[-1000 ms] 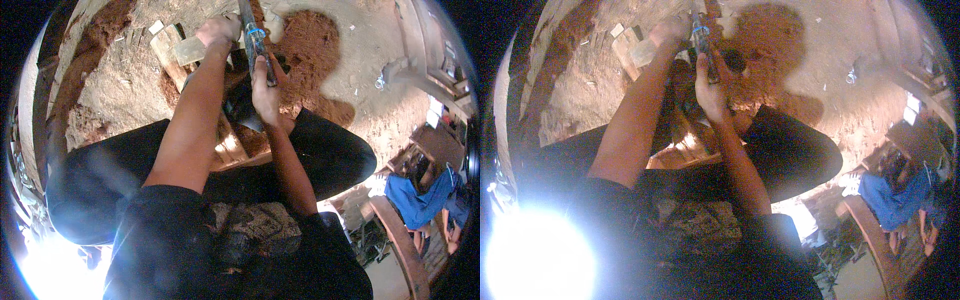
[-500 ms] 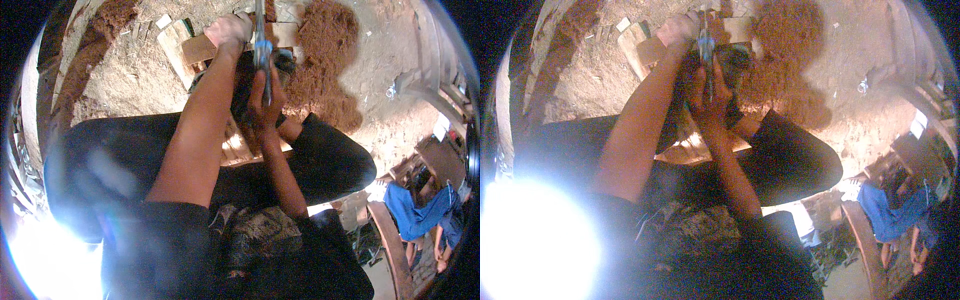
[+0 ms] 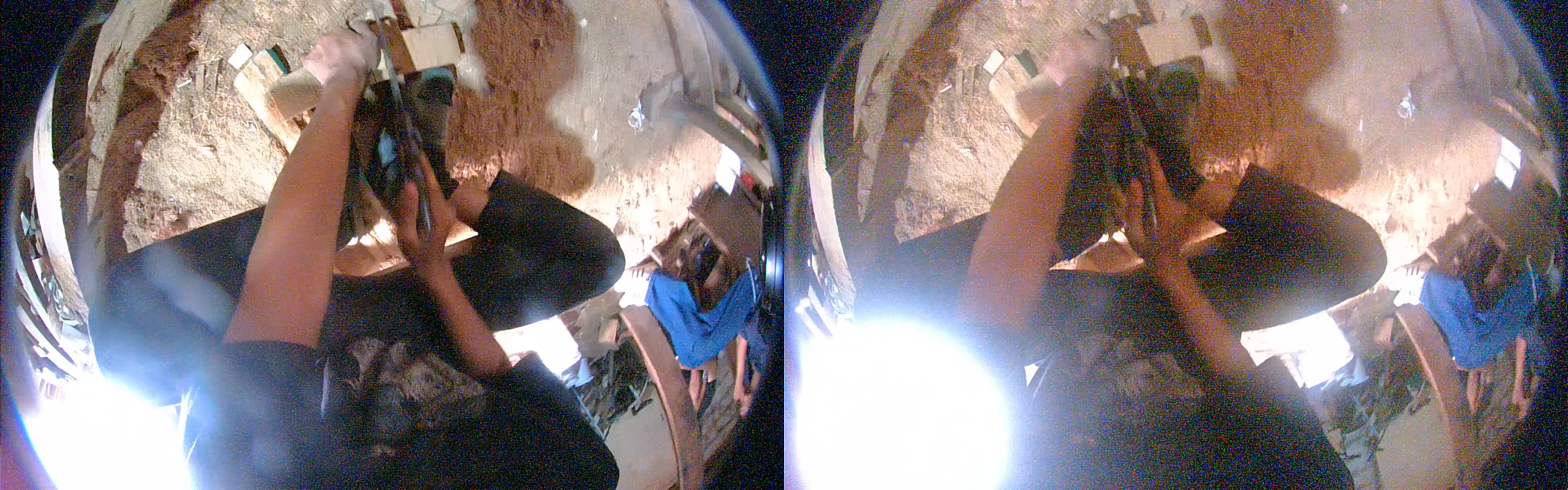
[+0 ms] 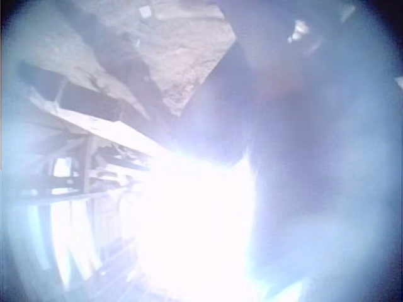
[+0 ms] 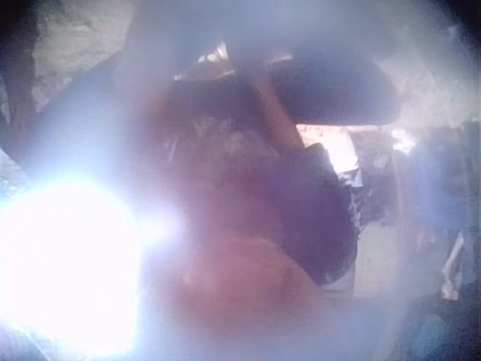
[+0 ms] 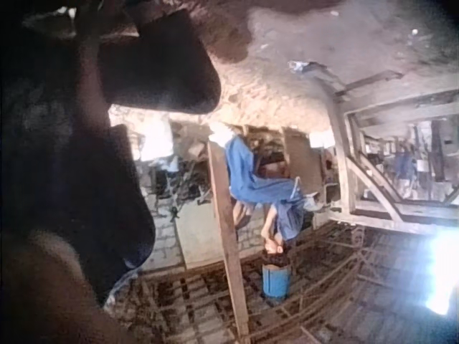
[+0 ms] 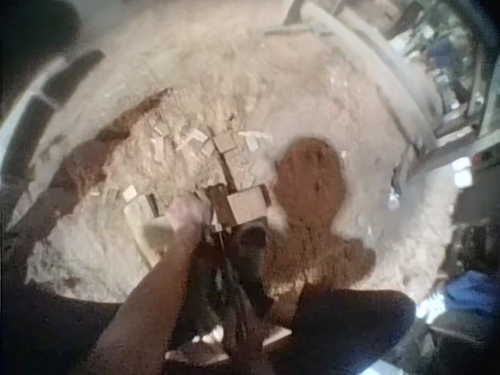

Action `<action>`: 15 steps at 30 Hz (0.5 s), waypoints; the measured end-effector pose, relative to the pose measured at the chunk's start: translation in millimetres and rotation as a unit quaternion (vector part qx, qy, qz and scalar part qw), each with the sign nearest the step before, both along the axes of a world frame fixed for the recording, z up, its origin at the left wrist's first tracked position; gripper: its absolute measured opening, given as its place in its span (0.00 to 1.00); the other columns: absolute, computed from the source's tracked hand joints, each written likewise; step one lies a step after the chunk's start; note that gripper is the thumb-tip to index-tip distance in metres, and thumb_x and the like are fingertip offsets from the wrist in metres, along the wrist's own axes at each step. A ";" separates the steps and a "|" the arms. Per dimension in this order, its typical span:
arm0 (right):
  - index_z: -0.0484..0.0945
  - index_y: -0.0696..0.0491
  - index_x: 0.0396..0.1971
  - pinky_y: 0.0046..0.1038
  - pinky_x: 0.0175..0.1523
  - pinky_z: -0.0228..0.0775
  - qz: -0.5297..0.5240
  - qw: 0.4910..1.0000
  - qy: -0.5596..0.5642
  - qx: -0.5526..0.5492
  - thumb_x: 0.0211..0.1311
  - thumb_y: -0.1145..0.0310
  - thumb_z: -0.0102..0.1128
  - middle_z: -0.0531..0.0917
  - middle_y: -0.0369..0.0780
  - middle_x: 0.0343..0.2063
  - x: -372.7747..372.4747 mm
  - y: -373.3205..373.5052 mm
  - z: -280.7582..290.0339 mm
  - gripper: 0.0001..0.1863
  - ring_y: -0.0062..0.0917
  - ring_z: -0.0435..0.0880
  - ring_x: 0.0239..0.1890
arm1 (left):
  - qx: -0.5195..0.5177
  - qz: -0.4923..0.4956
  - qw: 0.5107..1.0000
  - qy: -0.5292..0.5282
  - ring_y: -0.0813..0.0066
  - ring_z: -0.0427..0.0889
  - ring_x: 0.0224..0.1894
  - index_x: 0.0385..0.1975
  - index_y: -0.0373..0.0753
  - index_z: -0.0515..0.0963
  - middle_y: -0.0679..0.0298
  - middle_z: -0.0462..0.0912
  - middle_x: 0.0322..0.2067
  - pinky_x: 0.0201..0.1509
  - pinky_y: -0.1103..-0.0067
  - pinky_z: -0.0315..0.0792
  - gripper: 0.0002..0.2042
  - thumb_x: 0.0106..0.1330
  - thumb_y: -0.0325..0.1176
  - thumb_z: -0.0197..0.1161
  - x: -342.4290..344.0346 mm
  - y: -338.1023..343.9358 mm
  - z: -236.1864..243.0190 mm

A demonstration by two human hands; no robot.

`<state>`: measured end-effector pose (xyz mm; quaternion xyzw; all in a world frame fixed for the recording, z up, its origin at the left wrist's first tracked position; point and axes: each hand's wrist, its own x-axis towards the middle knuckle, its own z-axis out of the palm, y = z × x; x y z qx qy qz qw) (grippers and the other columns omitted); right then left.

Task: The person sits cross-legged on the floor and uses a hand saw to cut small pieces of wood. They hold the wood with one hand and saw with the other, producing sawdust on the floor.

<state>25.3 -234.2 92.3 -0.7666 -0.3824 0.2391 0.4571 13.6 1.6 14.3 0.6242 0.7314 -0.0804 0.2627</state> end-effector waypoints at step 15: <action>0.67 0.61 0.65 0.34 0.51 0.78 0.071 0.986 0.112 -0.106 0.74 0.66 0.48 0.83 0.52 0.51 26.9 57.9 18.9 0.24 0.37 0.87 0.48 | -0.010 -0.005 1.000 0.015 0.48 0.83 0.53 0.46 0.34 0.84 0.45 0.84 0.48 0.60 0.59 0.72 0.30 0.67 0.53 0.40 -9.4 5.6 -7.1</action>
